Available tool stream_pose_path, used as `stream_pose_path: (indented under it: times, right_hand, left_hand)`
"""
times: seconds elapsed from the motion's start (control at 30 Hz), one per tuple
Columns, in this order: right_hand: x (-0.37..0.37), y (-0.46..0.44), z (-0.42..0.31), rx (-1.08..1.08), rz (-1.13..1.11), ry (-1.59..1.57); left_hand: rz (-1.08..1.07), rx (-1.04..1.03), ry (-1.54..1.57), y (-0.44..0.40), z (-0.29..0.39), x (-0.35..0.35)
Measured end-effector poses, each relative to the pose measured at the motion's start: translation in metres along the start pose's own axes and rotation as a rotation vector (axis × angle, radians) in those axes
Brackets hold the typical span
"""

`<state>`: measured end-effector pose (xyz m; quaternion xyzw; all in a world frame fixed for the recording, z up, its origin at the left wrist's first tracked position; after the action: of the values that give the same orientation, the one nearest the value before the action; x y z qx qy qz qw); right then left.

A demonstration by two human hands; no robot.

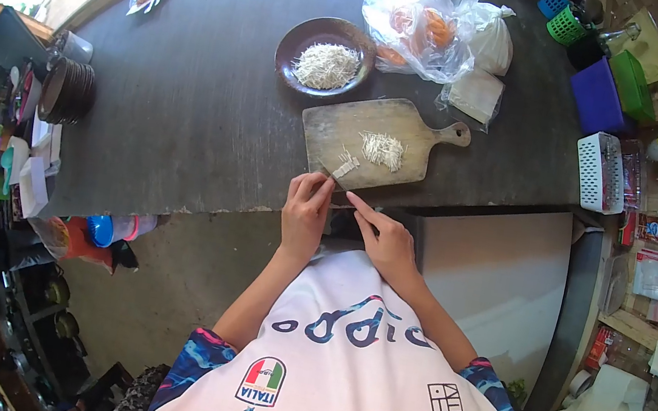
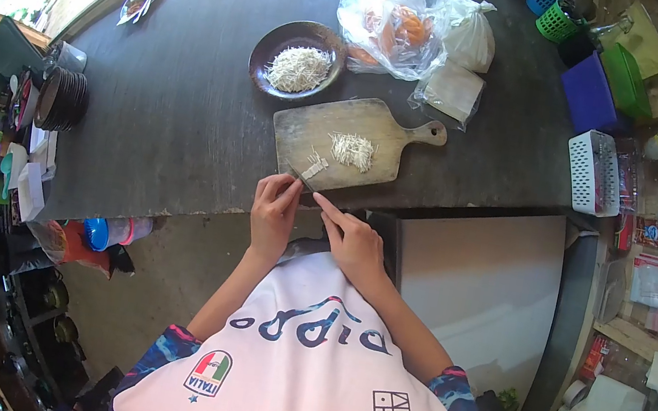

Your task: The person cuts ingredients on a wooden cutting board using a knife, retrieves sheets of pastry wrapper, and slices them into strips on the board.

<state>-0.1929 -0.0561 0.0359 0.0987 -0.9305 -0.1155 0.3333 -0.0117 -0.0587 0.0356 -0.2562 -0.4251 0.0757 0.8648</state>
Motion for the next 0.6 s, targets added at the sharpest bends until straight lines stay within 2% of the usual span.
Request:
stream_pose_path:
  times: [0.07,0.17,0.37,0.6]
  right_hand:
    - [0.002,-0.002,-0.004,-0.004,-0.005,0.038]
    - [0.01,0.01,-0.005,-0.164,-0.133,0.1]
    - [-0.003,-0.005,0.001,0.028,-0.005,-0.02]
    - [0.002,0.007,0.006,-0.044,-0.046,0.043]
  left_hand:
    - [-0.001,0.002,-0.003,-0.002,0.0,0.001]
    - [0.028,-0.031,-0.027,0.002,-0.002,-0.001]
    - [-0.017,-0.028,-0.028,-0.001,-0.002,0.0]
    - [-0.008,-0.025,-0.004,0.0,-0.003,0.001]
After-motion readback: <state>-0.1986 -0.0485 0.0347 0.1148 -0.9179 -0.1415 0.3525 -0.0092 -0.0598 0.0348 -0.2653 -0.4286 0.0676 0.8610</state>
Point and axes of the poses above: each hand's wrist, its own y-axis away from the middle knuckle, its own x-axis out of the back of the hand, z = x × y, the point moved 7 cm from there along -y, towards the middle knuckle, and after that the axes turned 13 degrees about -x, right-handed, at the moved point
